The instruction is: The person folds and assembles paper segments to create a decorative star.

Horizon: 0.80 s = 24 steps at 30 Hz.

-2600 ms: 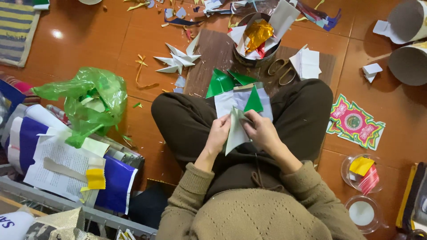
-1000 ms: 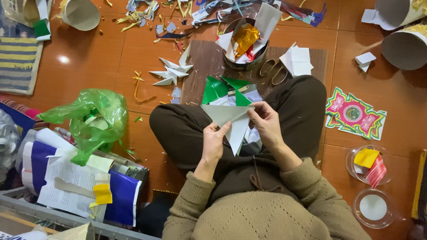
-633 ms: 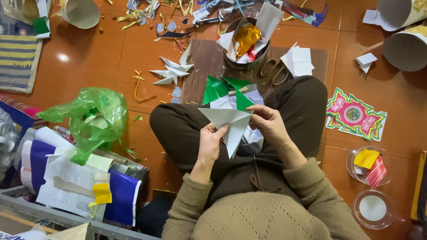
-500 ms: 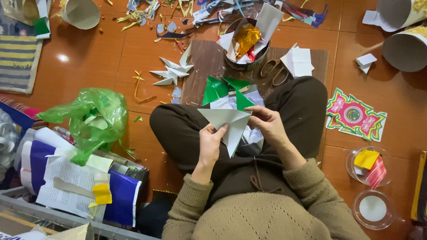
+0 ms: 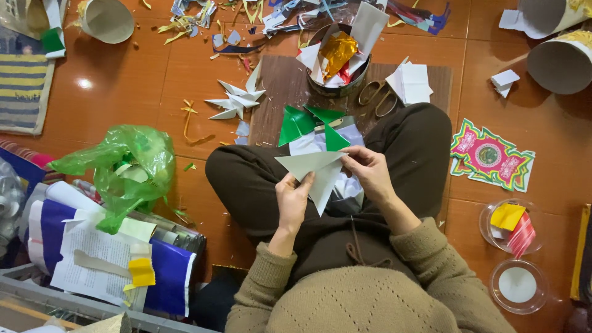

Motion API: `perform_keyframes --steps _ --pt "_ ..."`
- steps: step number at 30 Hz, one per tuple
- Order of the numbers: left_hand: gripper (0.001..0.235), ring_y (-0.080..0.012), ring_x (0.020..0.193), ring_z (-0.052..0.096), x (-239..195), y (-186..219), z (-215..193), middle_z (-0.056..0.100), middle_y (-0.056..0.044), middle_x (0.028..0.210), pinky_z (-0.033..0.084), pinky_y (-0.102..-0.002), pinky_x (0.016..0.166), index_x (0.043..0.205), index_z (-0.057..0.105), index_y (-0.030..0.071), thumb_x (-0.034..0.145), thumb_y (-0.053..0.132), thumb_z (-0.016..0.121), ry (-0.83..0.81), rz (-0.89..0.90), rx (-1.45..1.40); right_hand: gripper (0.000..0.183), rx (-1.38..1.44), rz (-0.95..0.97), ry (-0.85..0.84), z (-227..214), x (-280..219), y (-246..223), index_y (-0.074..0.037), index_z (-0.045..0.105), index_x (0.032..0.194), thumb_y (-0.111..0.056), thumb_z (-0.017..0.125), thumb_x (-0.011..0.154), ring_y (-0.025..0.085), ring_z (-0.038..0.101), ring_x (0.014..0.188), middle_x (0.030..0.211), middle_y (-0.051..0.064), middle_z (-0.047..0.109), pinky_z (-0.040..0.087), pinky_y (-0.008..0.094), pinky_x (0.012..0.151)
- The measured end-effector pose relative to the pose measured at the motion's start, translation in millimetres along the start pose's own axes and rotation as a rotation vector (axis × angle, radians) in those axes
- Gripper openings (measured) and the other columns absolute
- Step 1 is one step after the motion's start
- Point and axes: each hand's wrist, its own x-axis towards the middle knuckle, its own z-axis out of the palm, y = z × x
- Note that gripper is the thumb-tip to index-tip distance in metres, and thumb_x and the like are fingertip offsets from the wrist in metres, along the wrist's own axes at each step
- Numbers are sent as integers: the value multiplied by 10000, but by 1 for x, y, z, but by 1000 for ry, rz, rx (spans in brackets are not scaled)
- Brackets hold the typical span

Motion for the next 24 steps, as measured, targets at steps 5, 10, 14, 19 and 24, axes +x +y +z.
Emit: perform_keyframes --steps 5,10,14,19,24 --pt "145 -56 727 534 -3 4 1 691 -26 777 507 -251 663 957 737 -6 821 35 763 -21 26 0 168 -21 15 17 1 -2 -2 43 706 1004 37 691 837 123 561 510 623 158 637 490 241 503" --pt "180 -65 810 558 -1 -1 -3 730 -73 860 537 -293 736 1013 720 -28 842 21 743 -37 53 25 157 -21 36 25 5 -3 -11 45 706 995 10 703 842 123 556 508 626 157 638 493 245 496" --pt "185 -55 826 564 -6 18 0 747 -104 880 540 -289 719 1032 730 -17 864 59 731 -35 79 85 149 -41 70 37 7 -2 -9 30 714 979 -19 715 839 122 551 505 617 149 631 485 242 493" --pt "203 -58 838 577 -3 -1 -6 751 -123 896 541 -297 726 1035 730 -14 866 98 739 -34 90 149 121 -75 96 58 3 1 1 17 717 947 -51 725 848 112 547 510 615 129 625 480 234 502" --pt "164 -58 777 517 -6 16 -4 710 -60 805 528 -289 668 997 734 -20 865 76 735 -60 30 96 118 -99 116 51 3 0 -3 7 724 942 -59 741 846 111 547 524 621 128 635 479 233 513"
